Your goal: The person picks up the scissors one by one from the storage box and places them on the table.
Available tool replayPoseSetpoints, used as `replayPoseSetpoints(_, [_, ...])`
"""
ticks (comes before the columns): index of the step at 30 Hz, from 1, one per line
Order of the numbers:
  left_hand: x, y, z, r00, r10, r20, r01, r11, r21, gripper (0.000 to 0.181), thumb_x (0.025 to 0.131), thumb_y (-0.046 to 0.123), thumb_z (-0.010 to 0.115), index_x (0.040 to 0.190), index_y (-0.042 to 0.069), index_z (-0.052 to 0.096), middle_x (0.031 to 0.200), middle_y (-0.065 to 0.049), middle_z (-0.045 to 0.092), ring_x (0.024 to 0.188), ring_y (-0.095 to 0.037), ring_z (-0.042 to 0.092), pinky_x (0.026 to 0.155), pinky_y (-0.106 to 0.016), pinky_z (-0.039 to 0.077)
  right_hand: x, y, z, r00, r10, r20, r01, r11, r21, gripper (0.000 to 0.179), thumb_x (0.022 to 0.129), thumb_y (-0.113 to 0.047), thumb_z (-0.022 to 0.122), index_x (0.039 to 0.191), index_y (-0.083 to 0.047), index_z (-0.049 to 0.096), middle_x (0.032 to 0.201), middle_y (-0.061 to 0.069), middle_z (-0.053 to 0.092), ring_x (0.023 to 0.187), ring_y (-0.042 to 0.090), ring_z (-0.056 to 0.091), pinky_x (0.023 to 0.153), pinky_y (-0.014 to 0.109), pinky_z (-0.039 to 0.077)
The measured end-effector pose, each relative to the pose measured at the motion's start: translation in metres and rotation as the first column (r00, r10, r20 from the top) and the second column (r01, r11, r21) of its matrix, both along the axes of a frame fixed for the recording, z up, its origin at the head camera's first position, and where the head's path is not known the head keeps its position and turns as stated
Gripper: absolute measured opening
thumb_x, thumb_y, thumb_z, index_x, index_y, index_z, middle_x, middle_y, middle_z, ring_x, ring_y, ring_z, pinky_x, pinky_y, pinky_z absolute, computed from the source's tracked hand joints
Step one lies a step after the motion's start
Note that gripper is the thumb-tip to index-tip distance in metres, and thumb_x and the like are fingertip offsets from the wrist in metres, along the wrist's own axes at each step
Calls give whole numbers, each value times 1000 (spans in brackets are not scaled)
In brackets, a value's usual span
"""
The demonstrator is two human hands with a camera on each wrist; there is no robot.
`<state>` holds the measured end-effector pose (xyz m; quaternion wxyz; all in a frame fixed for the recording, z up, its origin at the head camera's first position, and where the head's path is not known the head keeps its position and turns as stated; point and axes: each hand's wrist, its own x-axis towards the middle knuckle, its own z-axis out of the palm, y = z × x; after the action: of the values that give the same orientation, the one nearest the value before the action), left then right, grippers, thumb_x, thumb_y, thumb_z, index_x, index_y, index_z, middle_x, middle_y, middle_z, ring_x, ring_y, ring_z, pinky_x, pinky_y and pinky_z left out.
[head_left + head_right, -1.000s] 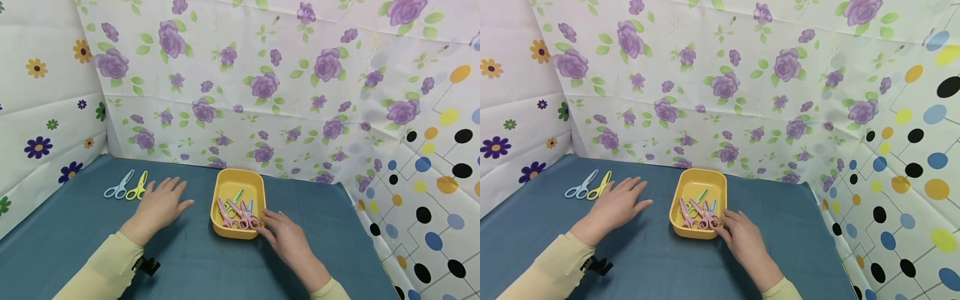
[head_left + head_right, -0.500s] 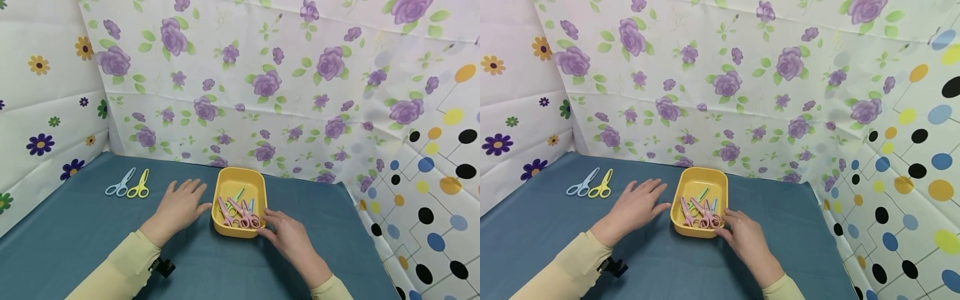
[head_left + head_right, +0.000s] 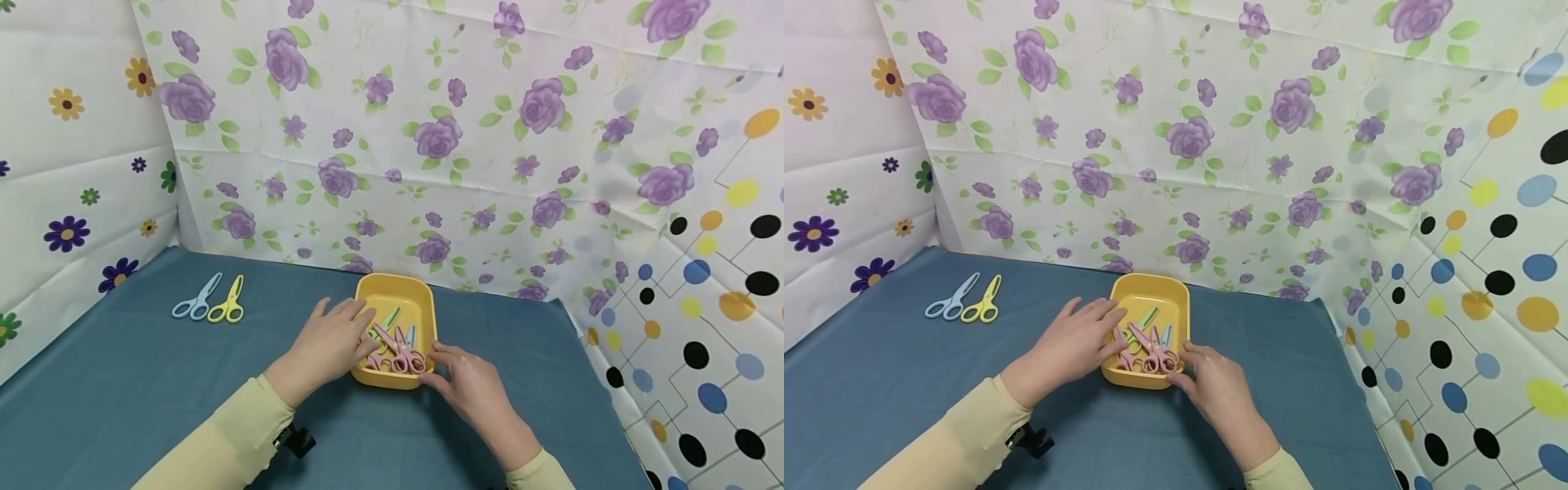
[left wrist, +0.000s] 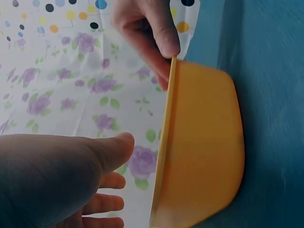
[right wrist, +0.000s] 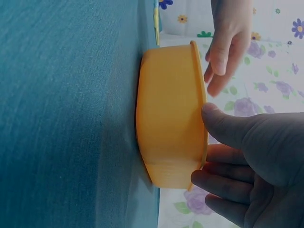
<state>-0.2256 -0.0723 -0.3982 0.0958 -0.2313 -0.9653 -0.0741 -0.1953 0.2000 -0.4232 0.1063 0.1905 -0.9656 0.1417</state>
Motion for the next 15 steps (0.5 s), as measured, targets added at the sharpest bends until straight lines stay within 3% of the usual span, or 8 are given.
replayPoseSetpoints(8, [-4,23,-4,998,-64,-4,63,998,-6,61,107,50,73,156,15,64,162,-12,58,151,-32,53,125,-68,33,-1,-1,-2,1000,8,-26,-8,1000,-10,48,91,-41,90,125,-8,84,142,8,74,120,31,76,90,52,64])
replayPoseSetpoints(15, [-4,32,-7,995,-95,14,95,995,0,58,105,50,75,152,17,68,160,-11,60,150,-33,55,124,-70,32,0,0,-3,1000,8,-19,-8,1000,-3,48,91,-41,90,125,-8,84,143,8,73,121,32,75,89,52,64])
